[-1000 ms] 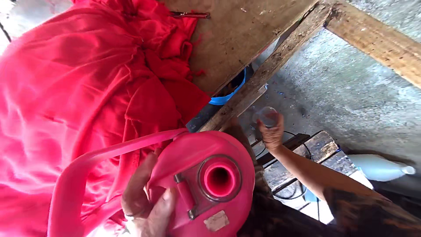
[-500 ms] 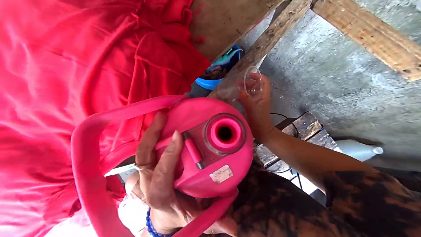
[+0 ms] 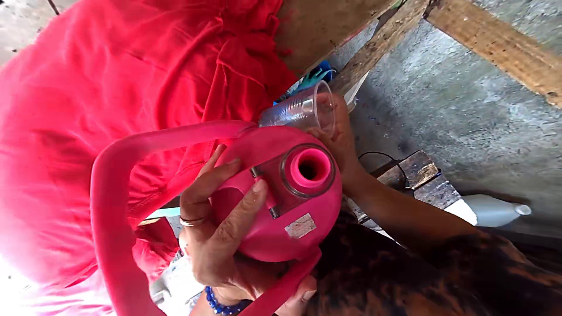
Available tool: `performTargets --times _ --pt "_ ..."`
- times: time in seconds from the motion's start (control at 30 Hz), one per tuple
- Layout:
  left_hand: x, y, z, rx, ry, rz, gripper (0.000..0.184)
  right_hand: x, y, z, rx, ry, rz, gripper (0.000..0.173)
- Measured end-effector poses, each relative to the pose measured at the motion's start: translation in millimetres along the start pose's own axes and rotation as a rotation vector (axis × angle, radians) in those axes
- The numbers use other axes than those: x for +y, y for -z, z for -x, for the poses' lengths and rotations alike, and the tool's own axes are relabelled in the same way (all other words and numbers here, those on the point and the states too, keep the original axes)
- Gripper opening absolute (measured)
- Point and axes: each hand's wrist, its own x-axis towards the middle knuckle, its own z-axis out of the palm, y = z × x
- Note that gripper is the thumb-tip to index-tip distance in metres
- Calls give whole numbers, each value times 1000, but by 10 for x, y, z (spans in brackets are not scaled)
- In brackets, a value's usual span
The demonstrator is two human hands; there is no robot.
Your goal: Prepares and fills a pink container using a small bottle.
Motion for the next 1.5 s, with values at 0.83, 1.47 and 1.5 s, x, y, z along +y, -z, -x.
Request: performTargets --times 0.83,1.47,1.5 --pt "20 -539 55 -252 19 -105 68 846 287 206 121 -104 -290 59" --pt "-155 -666 21 -344 15 -108 70 857 823 331 -12 -234 -36 72" --pt "-164 -683 15 -340 12 -111 70 849 973 347 -62 -242 56 78"
